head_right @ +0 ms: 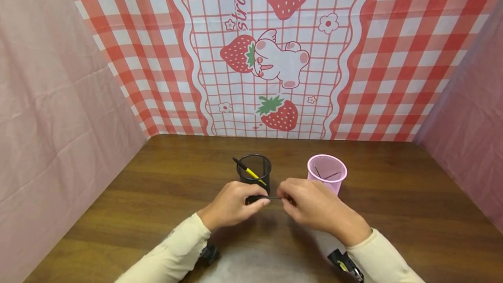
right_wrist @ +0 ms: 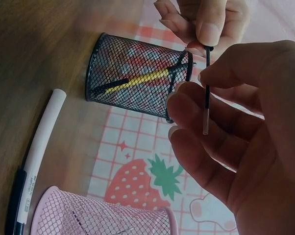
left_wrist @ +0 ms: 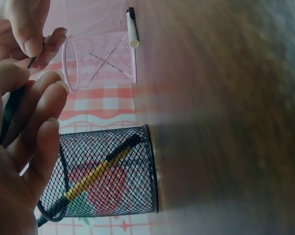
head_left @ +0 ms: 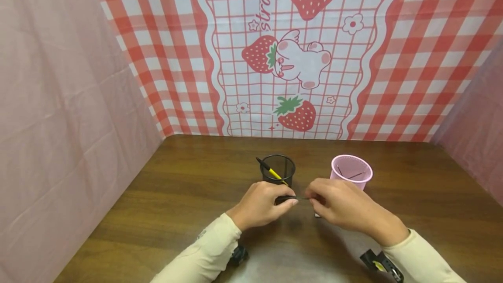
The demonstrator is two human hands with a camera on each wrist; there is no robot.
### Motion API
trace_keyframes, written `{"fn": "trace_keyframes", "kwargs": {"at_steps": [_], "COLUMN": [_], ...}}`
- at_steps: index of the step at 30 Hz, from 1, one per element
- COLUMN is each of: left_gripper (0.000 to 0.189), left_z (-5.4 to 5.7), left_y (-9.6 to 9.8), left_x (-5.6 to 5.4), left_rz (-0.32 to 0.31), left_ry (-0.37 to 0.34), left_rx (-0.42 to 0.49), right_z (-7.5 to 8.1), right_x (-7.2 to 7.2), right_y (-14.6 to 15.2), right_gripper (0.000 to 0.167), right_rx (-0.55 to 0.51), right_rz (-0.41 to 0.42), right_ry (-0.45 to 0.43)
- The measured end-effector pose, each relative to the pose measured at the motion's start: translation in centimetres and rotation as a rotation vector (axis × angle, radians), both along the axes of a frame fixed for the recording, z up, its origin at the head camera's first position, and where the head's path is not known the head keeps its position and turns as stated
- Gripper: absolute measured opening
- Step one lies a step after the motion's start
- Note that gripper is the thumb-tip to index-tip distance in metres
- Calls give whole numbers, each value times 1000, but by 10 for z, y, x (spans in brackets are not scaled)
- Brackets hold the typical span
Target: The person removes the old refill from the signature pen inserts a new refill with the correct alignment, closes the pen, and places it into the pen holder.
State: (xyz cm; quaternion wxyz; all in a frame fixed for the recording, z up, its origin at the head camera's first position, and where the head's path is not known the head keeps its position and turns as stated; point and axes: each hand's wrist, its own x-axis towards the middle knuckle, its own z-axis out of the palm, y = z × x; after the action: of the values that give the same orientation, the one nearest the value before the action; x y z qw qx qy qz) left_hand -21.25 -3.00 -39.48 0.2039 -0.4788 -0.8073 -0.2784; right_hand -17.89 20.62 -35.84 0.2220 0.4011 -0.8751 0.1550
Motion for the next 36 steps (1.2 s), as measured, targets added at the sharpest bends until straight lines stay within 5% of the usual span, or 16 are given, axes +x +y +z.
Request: {"fn": "trace_keyframes", "kwargs": {"at_steps": [12, 36], "left_gripper": [12, 12], "left_z": [0, 2], "left_y": [1, 0], "left_x": [1, 2], "left_rz": [9, 19], "left_ry": [1, 25], "left_rx": [-24, -19], "right_z": [1, 1], "right_x": [2, 0], "right_y": [-2, -1], "right_gripper": [10, 18], "right_rx": [10, -29], "right_rz": [39, 127], "right_ry": [-30, 30]}}
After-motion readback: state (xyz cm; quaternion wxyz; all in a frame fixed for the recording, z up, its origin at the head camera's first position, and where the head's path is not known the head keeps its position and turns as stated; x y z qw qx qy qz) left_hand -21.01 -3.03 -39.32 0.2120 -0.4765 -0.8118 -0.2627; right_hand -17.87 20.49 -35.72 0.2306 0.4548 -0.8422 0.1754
